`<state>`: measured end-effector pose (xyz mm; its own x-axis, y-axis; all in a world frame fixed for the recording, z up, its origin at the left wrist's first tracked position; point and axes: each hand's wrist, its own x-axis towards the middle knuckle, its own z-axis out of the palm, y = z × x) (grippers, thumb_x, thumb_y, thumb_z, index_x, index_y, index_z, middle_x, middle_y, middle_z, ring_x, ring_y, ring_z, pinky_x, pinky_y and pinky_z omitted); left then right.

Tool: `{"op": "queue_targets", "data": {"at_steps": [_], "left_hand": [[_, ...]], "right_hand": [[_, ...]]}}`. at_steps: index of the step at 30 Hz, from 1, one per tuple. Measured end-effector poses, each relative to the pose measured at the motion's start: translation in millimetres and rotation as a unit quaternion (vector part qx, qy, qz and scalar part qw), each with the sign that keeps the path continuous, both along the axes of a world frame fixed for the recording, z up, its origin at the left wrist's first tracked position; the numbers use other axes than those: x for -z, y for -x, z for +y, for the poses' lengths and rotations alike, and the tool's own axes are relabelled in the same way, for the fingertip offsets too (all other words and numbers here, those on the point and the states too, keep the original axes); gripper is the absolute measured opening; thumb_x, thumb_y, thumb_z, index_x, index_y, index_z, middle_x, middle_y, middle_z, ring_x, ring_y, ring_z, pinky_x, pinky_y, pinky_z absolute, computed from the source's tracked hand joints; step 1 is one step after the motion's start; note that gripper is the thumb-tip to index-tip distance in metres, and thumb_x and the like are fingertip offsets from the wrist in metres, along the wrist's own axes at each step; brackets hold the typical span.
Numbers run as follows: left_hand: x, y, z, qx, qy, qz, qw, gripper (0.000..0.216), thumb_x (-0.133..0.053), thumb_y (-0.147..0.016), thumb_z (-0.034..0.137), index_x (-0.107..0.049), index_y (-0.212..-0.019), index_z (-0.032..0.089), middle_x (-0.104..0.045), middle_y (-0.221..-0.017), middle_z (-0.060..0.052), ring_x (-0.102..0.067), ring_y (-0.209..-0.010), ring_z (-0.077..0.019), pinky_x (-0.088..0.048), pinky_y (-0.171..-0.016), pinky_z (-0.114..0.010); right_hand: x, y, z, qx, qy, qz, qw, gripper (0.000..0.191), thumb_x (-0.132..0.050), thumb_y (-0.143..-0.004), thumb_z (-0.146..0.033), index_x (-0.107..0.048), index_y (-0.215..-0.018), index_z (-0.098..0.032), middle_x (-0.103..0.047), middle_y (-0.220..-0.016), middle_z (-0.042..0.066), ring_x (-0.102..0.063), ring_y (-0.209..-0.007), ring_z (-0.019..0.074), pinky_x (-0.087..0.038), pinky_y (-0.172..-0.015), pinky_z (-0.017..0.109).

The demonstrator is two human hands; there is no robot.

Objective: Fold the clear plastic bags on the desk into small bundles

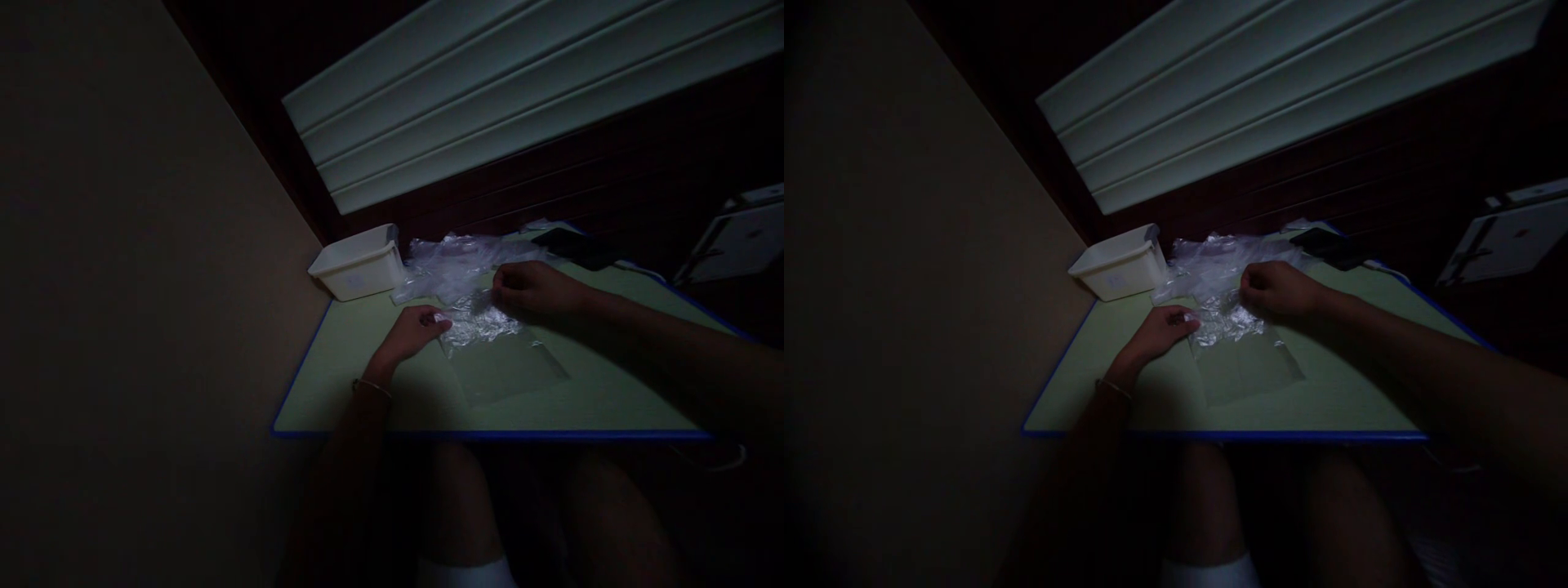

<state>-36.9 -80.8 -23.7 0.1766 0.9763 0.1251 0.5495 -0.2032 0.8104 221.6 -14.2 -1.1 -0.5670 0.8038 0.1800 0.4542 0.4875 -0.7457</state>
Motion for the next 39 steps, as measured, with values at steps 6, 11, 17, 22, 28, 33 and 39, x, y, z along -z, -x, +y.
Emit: {"op": "queue_targets", "data": {"at_steps": [6, 11, 17, 22, 28, 33, 39], "left_hand": [[-2.2, 0.0, -0.8, -0.010, 0.057, -0.099, 0.993, 0.031, -0.076, -0.070, 0.037, -0.067, -0.084, 0.011, -0.067, -0.080, -0.005, -0.059, -0.073, -0.0130, -0.044, -0.071, -0.027], [-0.8, 0.3, 1.0, -0.026, 0.048, -0.083, 0.995, 0.024, -0.076, -0.069, 0.029, -0.068, -0.083, 0.011, -0.068, -0.081, -0.005, -0.060, -0.073, -0.0136, -0.045, -0.073, -0.029], [3.8, 2.3, 5.8, -0.037, 0.021, -0.086, 0.995, 0.021, -0.075, -0.070, 0.030, -0.067, -0.081, 0.013, -0.068, -0.079, -0.004, -0.062, -0.074, -0.0142, -0.048, -0.075, -0.031], [7.7, 3.7, 9.4, -0.056, 0.003, -0.115, 0.992, 0.026, -0.077, -0.066, 0.034, -0.066, -0.078, 0.013, -0.068, -0.078, -0.004, -0.062, -0.074, -0.0144, -0.049, -0.075, -0.031], [5.9, 1.6, 9.1, -0.067, 0.015, -0.136, 0.988, 0.028, -0.078, -0.064, 0.033, -0.067, -0.078, 0.012, -0.068, -0.079, -0.005, -0.061, -0.074, -0.0151, -0.048, -0.073, -0.031], [-2.1, 5.2, 0.6, -0.012, 0.047, -0.094, 0.994, 0.035, -0.077, -0.068, 0.041, -0.069, -0.086, 0.012, -0.068, -0.084, -0.006, -0.060, -0.076, -0.0148, -0.045, -0.074, -0.030], [-4.3, 8.4, -4.6, 0.008, 0.078, -0.072, 0.994, 0.040, -0.075, -0.069, 0.046, -0.071, -0.088, 0.011, -0.069, -0.081, -0.004, -0.058, -0.071, -0.0135, -0.042, -0.069, -0.027]], "right_hand": [[-0.9, -0.2, 1.1, 0.011, -0.031, -0.002, 0.999, 0.016, -0.058, -0.080, -0.037, -0.056, -0.079, -0.020, -0.066, -0.073, 0.008, -0.059, -0.068, 0.0222, -0.040, -0.061, 0.032], [4.8, 0.2, 7.8, -0.028, 0.026, 0.011, 0.999, 0.022, -0.065, -0.077, -0.040, -0.059, -0.083, -0.020, -0.067, -0.074, 0.005, -0.059, -0.064, 0.0190, -0.042, -0.059, 0.030], [4.9, -2.6, 6.3, -0.075, 0.198, 0.046, 0.976, 0.034, -0.073, -0.072, -0.047, -0.065, -0.089, -0.019, -0.059, -0.061, 0.001, -0.046, -0.047, 0.0117, -0.033, -0.044, 0.027], [0.2, -5.5, 3.9, -0.115, 0.216, 0.018, 0.969, 0.036, -0.070, -0.074, -0.053, -0.061, -0.068, -0.018, -0.048, -0.053, -0.002, -0.038, -0.045, 0.0085, -0.027, -0.043, 0.025], [3.0, -4.2, 5.6, -0.112, 0.188, 0.001, 0.976, 0.043, -0.072, -0.068, -0.060, -0.064, -0.067, -0.017, -0.049, -0.053, -0.002, -0.039, -0.046, 0.0079, -0.029, -0.044, 0.024], [3.5, -3.7, 4.3, -0.073, 0.193, 0.015, 0.978, 0.044, -0.074, -0.065, -0.059, -0.069, -0.070, -0.016, -0.050, -0.050, -0.001, -0.040, -0.043, 0.0082, -0.027, -0.041, 0.024], [7.1, -5.3, 8.1, -0.074, 0.202, 0.058, 0.975, 0.040, -0.076, -0.067, -0.054, -0.068, -0.069, -0.015, -0.051, -0.051, -0.001, -0.040, -0.044, 0.0074, -0.028, -0.043, 0.024]]}}
